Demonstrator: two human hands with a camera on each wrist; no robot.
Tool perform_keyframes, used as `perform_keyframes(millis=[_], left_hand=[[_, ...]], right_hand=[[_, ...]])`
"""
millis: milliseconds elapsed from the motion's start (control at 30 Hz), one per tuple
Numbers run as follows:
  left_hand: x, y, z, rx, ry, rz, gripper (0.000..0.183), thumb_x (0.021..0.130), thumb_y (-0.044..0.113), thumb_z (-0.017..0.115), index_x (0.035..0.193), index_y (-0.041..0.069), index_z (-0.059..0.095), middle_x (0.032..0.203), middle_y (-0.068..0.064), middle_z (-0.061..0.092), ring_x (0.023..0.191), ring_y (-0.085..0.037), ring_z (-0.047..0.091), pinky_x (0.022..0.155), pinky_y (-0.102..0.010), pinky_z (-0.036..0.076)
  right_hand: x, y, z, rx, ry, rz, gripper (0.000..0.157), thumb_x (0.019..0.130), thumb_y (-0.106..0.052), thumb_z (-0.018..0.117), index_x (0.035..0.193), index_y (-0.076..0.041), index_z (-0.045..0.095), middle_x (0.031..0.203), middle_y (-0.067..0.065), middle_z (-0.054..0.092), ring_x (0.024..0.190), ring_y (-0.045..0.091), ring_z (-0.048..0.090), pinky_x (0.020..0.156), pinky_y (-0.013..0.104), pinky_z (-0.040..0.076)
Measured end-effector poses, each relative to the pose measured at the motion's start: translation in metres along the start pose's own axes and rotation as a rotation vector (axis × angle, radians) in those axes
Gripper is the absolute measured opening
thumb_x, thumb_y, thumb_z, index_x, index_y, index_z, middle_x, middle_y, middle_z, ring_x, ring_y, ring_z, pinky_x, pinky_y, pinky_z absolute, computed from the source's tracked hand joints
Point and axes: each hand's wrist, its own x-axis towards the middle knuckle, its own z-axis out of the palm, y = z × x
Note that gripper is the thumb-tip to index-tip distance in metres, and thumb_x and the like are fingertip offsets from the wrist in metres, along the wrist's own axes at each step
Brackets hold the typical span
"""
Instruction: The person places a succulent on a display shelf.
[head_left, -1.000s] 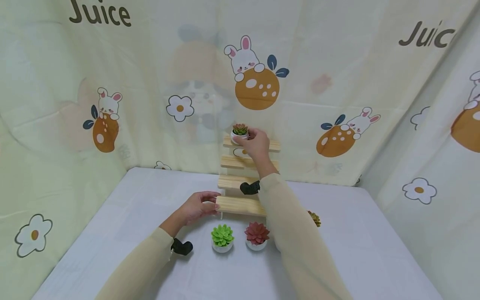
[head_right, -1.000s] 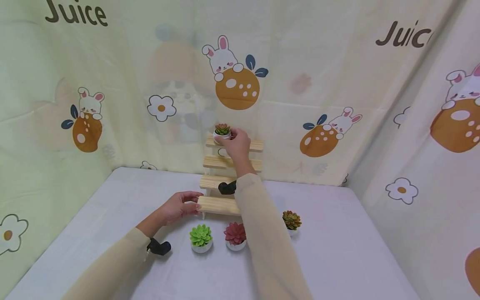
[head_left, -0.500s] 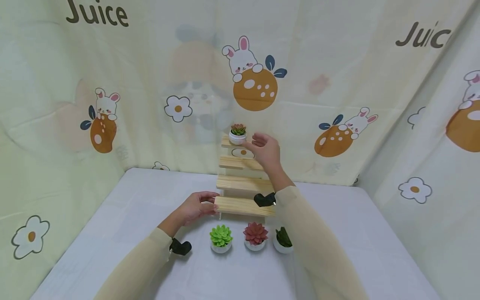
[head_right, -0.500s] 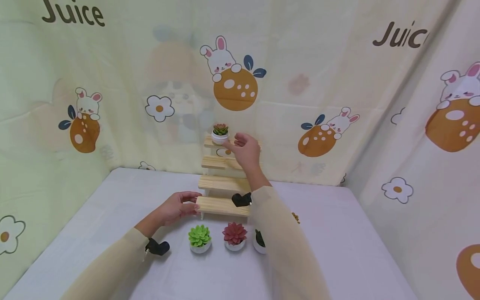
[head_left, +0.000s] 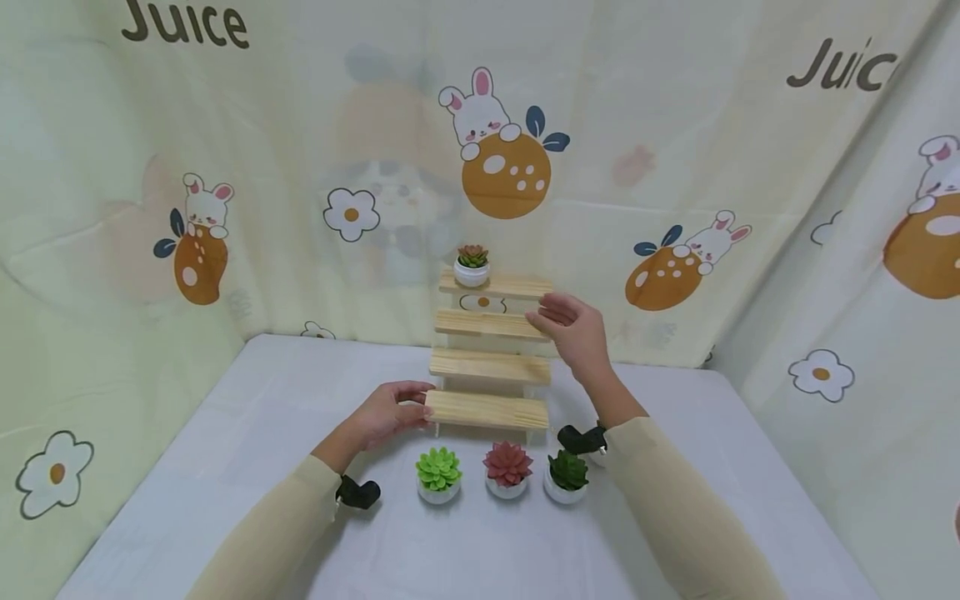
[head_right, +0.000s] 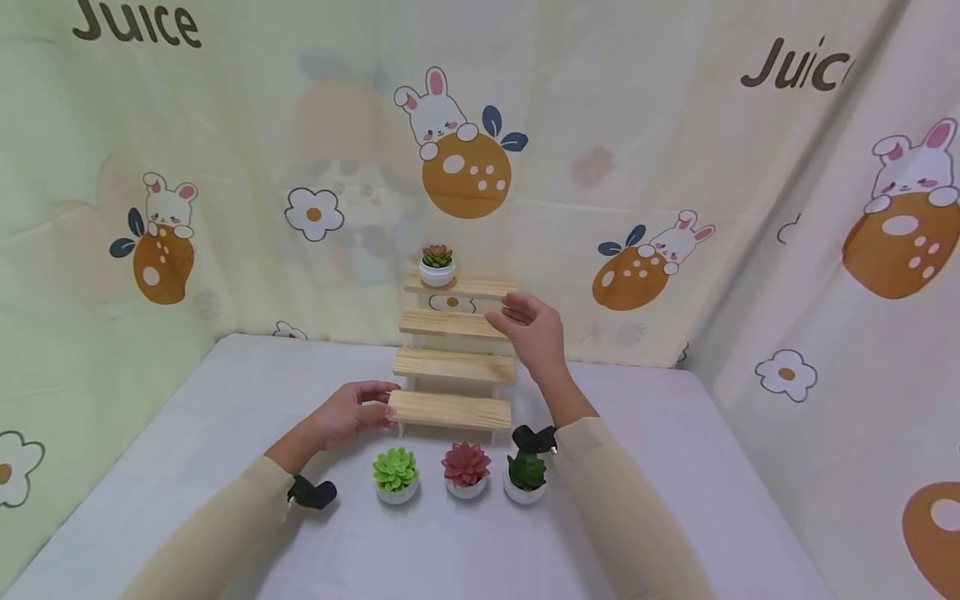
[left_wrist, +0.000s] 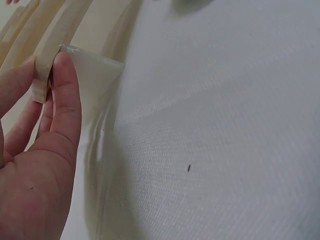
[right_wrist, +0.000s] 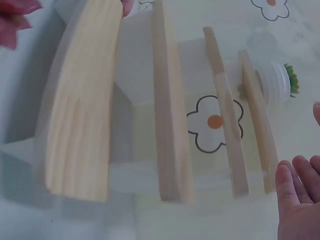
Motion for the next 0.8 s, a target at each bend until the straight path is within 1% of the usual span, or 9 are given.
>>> perform_keyframes(millis=[200, 367, 467, 567, 667, 767, 800], left_hand=[[0.001, -0.002, -0.001, -0.003, -0.002, 0.004, 0.052, 0.094, -0.007, 0.066, 0.144, -0.003, 0.052, 0.121, -0.016, 0.055, 0.098, -0.02, 0.068, 0.092, -0.035, 0.064], [0.001, -0.003, -0.001, -0.003, 0.004, 0.005, 0.053, 0.094, -0.007, 0.067, 0.144, -0.003, 0.052, 0.121, -0.015, 0.055, 0.097, -0.019, 0.068, 0.091, -0.035, 0.064], [0.001, -0.003, -0.002, -0.007, 0.005, 0.012, 0.053, 0.094, -0.007, 0.066, 0.145, -0.004, 0.051, 0.12, -0.014, 0.055, 0.097, -0.019, 0.067, 0.091, -0.034, 0.065], [0.001, -0.003, -0.003, -0.012, -0.001, 0.018, 0.054, 0.094, -0.007, 0.066, 0.146, -0.006, 0.049, 0.12, -0.013, 0.055, 0.097, -0.018, 0.067, 0.091, -0.033, 0.064], [0.001, -0.003, -0.002, -0.014, 0.0, 0.017, 0.054, 0.095, -0.007, 0.066, 0.146, -0.006, 0.048, 0.12, -0.014, 0.055, 0.097, -0.018, 0.067, 0.091, -0.033, 0.064], [0.001, -0.003, -0.001, -0.018, 0.003, 0.014, 0.054, 0.095, -0.007, 0.065, 0.146, -0.006, 0.048, 0.12, -0.014, 0.055, 0.097, -0.018, 0.067, 0.091, -0.034, 0.064], [0.001, -0.003, 0.0, -0.019, 0.003, 0.015, 0.054, 0.095, -0.007, 0.066, 0.146, -0.006, 0.048, 0.12, -0.014, 0.055, 0.097, -0.018, 0.067, 0.092, -0.034, 0.064]], right_hand=[[-0.024, 0.005, -0.024, -0.013, 0.006, -0.002, 0.058, 0.089, -0.032, 0.081, 0.137, -0.006, 0.062, 0.137, 0.014, 0.065, 0.128, 0.027, 0.063, 0.091, 0.011, 0.057], [-0.044, 0.012, -0.039, -0.053, 0.011, 0.035, 0.06, 0.09, -0.037, 0.08, 0.139, -0.008, 0.062, 0.14, 0.012, 0.065, 0.131, 0.026, 0.062, 0.093, 0.01, 0.056], [-0.056, 0.02, -0.047, -0.08, 0.022, 0.059, 0.061, 0.09, -0.04, 0.079, 0.139, -0.01, 0.062, 0.14, 0.01, 0.065, 0.131, 0.026, 0.061, 0.092, 0.01, 0.055], [-0.069, 0.031, -0.053, -0.092, 0.042, 0.063, 0.06, 0.089, -0.041, 0.079, 0.138, -0.011, 0.062, 0.14, 0.01, 0.065, 0.13, 0.027, 0.061, 0.092, 0.009, 0.056], [-0.081, 0.042, -0.058, -0.103, 0.08, 0.055, 0.058, 0.088, -0.04, 0.08, 0.136, -0.011, 0.064, 0.137, 0.01, 0.066, 0.125, 0.019, 0.065, 0.092, 0.009, 0.055], [-0.095, 0.052, -0.062, -0.137, 0.145, 0.048, 0.056, 0.088, -0.04, 0.081, 0.134, -0.012, 0.066, 0.135, 0.007, 0.068, 0.118, 0.007, 0.065, 0.094, 0.008, 0.054], [-0.099, 0.055, -0.064, -0.152, 0.171, 0.046, 0.054, 0.088, -0.041, 0.081, 0.133, -0.013, 0.067, 0.134, 0.006, 0.068, 0.117, 0.004, 0.065, 0.097, 0.01, 0.054]])
